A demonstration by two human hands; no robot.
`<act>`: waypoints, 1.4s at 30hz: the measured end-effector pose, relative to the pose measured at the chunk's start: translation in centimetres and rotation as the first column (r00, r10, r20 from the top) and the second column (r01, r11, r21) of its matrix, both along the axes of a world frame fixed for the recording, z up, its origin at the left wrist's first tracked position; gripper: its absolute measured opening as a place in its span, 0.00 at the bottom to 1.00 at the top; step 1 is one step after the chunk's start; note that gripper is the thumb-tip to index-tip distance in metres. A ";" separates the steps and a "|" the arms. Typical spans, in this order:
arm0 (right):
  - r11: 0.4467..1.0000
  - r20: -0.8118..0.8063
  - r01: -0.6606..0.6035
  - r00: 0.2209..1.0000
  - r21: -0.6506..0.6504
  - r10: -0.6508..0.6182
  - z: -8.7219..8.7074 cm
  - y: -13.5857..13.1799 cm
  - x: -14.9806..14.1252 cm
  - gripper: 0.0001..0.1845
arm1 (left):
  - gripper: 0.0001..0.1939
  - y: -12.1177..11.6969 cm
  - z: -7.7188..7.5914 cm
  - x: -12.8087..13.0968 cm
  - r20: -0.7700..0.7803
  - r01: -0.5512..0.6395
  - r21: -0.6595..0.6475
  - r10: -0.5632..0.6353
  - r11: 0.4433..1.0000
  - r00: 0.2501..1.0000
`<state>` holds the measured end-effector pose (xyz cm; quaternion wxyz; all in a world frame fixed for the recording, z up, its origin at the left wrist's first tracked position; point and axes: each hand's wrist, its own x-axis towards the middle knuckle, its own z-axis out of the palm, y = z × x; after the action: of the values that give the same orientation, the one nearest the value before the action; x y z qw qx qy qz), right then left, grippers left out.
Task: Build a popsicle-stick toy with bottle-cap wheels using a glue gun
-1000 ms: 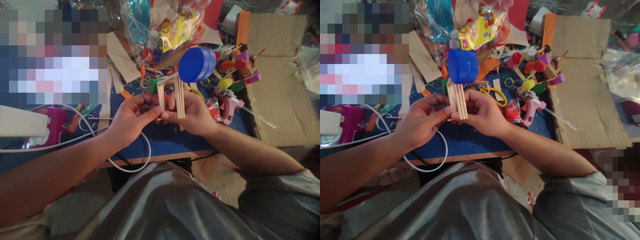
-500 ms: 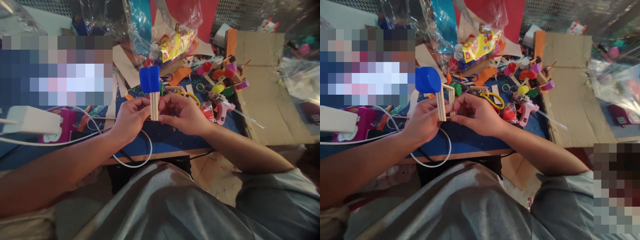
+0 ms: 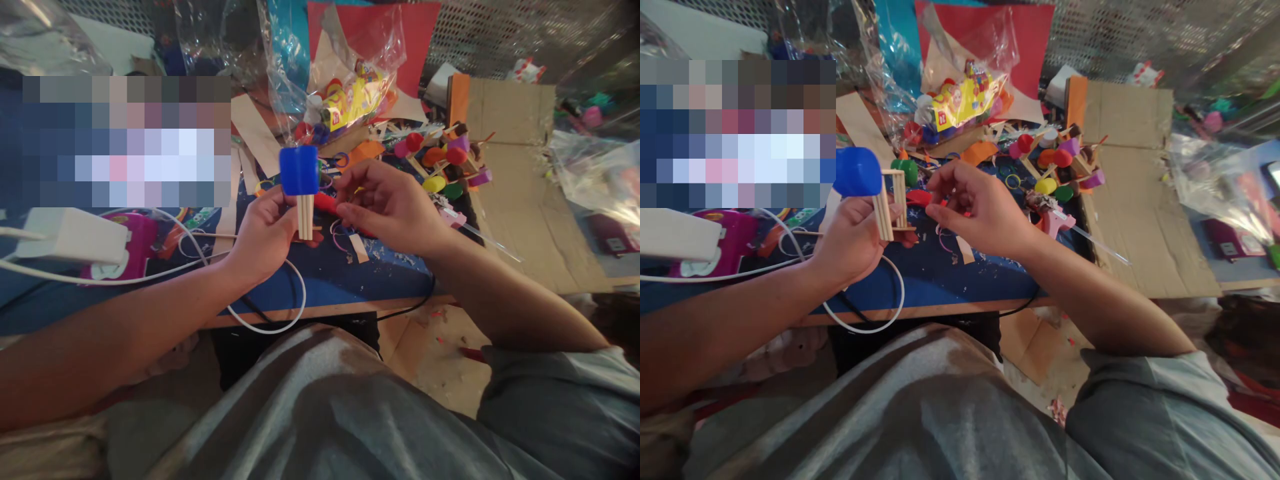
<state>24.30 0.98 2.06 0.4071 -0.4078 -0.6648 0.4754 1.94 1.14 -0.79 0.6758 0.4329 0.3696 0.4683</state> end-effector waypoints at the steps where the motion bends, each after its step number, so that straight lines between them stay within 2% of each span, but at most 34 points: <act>1: 0.999 -0.020 0.028 0.999 0.019 -0.028 -0.4 0.2 0.0 0.23 | 0.24 -0.1 0.0 0.0 -0.012 0.032 -0.009 -0.033 0.999 0.999; 5: 0.996 -0.046 0.035 0.998 0.082 -0.031 -1.9 0.8 -0.2 0.35 | 0.23 -0.5 0.0 -0.1 -0.062 0.126 -0.049 -0.128 0.991 0.990; 12: 0.959 0.102 -0.171 0.983 0.224 0.152 -1.5 1.1 0.7 0.24 | 0.16 -0.9 0.5 -0.4 -0.188 0.238 -0.021 -0.238 0.971 0.953; 14: 0.929 0.128 -0.226 0.972 0.295 0.196 -1.4 1.1 1.0 0.24 | 0.16 -0.9 0.7 -0.5 -0.198 0.248 0.013 -0.241 0.969 0.950; 16: 0.881 0.194 -0.284 0.955 0.379 0.224 -1.2 0.9 1.1 0.19 | 0.17 -1.1 0.8 -0.6 -0.228 0.247 0.082 -0.223 0.966 0.948; 19: 0.825 0.306 -0.289 0.940 0.486 0.148 -0.9 0.3 1.1 0.09 | 0.14 -1.3 1.0 -0.9 -0.322 0.256 0.196 -0.185 0.946 0.929; 23: 0.768 0.379 -0.225 0.925 0.600 -0.024 -0.5 -0.5 1.3 0.11 | 0.08 -1.6 1.3 -1.3 -0.434 0.273 0.313 -0.119 0.910 0.893; 26: 0.680 0.424 -0.229 0.896 0.697 -0.133 -0.5 -0.8 1.6 0.09 | 0.04 -1.6 1.6 -1.6 -0.430 0.287 0.371 -0.110 0.883 0.896; 27: 0.670 0.437 -0.229 0.885 0.706 -0.158 -0.5 -0.8 1.7 0.09 | 0.03 -1.6 1.7 -1.6 -0.412 0.284 0.371 -0.117 0.884 0.903; 30: 0.715 0.476 -0.223 0.863 0.663 -0.172 -0.5 -0.9 1.8 0.11 | 0.05 -1.6 1.8 -1.7 -0.366 0.271 0.310 -0.148 0.911 0.919; 32: 0.716 0.465 -0.222 0.871 0.662 -0.160 -0.5 -0.9 1.8 0.10 | 0.05 -1.6 1.8 -1.6 -0.359 0.269 0.285 -0.158 0.920 0.920; 37: 0.553 0.423 -0.256 0.884 0.793 -0.197 -0.8 -1.1 1.9 0.10 | 0.05 -1.6 1.9 -1.6 -0.370 0.276 0.323 -0.148 0.905 0.917; 42: 0.525 0.412 -0.236 0.876 0.818 -0.248 -1.2 -1.3 1.9 0.10 | 0.06 -1.5 1.9 -1.5 -0.368 0.253 0.352 -0.115 0.901 0.923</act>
<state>26.18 -0.34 0.83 0.3761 -0.2637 -0.8878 -0.0287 0.42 -0.39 1.16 0.5432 0.6668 0.3355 0.3843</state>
